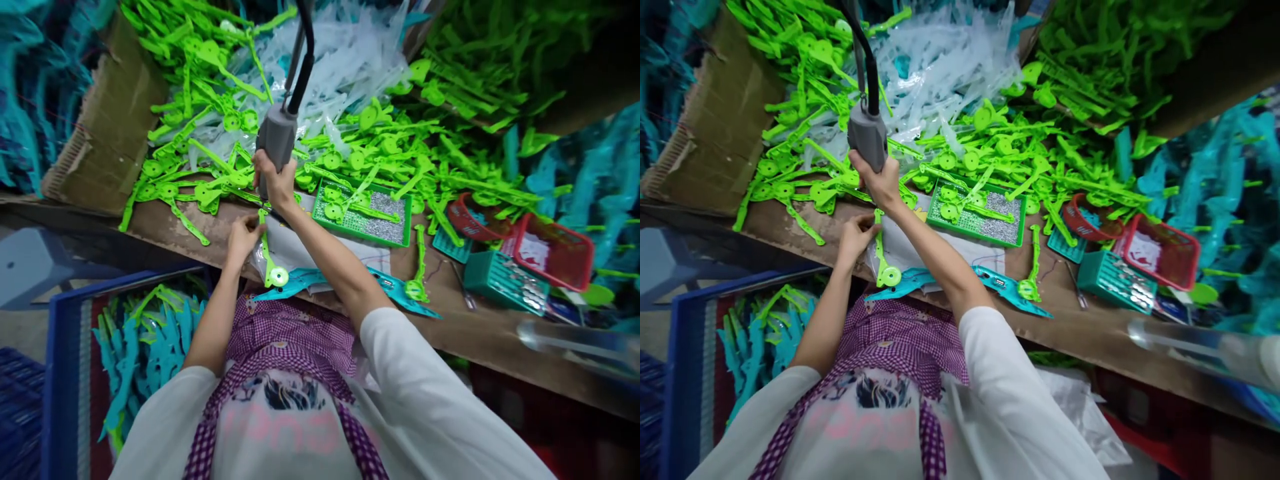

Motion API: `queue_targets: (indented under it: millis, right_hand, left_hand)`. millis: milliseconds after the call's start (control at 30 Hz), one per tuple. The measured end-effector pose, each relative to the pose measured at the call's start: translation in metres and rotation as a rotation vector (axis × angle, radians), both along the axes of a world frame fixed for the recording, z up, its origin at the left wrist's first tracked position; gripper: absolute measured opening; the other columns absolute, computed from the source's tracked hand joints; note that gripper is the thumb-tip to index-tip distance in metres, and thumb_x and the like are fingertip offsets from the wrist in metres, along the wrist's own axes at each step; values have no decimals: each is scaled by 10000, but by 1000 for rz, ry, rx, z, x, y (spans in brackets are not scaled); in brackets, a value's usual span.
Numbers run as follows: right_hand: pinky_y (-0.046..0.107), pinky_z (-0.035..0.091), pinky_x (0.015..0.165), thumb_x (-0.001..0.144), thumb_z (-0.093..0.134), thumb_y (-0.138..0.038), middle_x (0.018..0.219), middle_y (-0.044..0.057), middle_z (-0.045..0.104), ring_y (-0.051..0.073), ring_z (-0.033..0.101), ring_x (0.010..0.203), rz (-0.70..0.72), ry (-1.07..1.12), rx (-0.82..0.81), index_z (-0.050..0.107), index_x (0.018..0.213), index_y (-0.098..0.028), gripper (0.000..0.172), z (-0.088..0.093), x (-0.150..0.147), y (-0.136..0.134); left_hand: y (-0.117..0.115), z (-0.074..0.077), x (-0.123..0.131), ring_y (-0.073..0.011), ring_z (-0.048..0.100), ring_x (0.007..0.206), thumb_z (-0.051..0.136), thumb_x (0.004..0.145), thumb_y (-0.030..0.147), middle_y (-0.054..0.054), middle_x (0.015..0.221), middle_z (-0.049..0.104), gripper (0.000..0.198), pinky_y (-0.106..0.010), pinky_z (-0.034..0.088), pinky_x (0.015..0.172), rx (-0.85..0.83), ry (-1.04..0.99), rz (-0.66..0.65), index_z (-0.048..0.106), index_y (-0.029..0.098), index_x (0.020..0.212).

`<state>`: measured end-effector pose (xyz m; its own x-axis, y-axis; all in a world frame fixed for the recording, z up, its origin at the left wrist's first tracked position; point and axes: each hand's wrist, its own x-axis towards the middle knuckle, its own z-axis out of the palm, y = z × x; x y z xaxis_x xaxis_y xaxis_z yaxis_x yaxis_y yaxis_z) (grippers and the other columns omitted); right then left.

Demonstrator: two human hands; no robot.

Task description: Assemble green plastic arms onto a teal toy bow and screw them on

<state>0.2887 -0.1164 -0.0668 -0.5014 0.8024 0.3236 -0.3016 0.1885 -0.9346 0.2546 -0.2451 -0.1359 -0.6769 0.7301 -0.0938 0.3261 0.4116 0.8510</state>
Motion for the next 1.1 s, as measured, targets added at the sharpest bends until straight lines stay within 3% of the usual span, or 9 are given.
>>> queue_targets:
  millis: [133,300,633,767,867,967,1033,1100]
  right_hand:
    - [256,514,538,808,546,-684,549,-50,474,107,580,534,5,-36,-8,591,764,-193,495,-7,-4,0]
    - [268,503,502,801,539,-699,507,-60,457,87,489,437,14,-88,-4,551,700,-197,511,-11,-6,-3]
    - [257,499,535,778,573,-690,470,-68,438,79,470,449,149,-178,73,502,590,-204,526,-19,-7,-9]
    - [262,478,515,776,535,-725,461,-69,441,85,467,433,100,-176,47,534,622,-206,541,-9,-4,-9]
    - [259,444,486,822,437,-735,514,-65,448,91,487,433,-93,-86,-3,610,803,-205,558,18,19,0]
    - [253,400,446,814,427,-739,560,-62,441,98,504,434,-309,124,28,600,942,-230,552,43,69,19]
    - [262,388,436,771,469,-762,559,-56,433,106,518,445,-429,137,74,573,853,-234,545,46,109,35]
    - [264,391,446,765,460,-776,549,-48,425,118,546,477,-532,31,66,546,775,-227,556,38,145,50]
  left_hand:
    - [-1,3,1,-197,646,770,745,733,245,-111,940,726,378,-319,526,767,-10,19,-10,727,98,1081]
    - [-1,6,3,-233,679,873,736,751,209,-130,973,745,368,-342,528,832,-4,13,-35,724,86,1097]
    - [0,7,3,-248,685,895,741,741,210,-131,1010,736,358,-376,535,863,-55,9,-7,725,113,1085]
    - [-1,8,2,-228,679,842,746,730,204,-119,971,732,350,-354,541,826,-29,-14,-11,726,114,1067]
    - [1,3,-2,-209,663,803,752,715,232,-113,940,716,371,-349,541,810,-1,-32,-13,720,106,1062]
    - [-1,-4,-8,-176,635,754,763,702,279,-104,945,687,428,-339,546,790,33,-29,-15,698,103,1087]
    - [-10,-6,-7,-149,620,736,749,718,300,-116,1051,658,507,-330,552,774,68,-7,-16,649,111,1177]
    - [-30,-5,0,-127,618,735,720,754,334,-135,1199,595,596,-322,562,752,90,14,-2,564,149,1299]
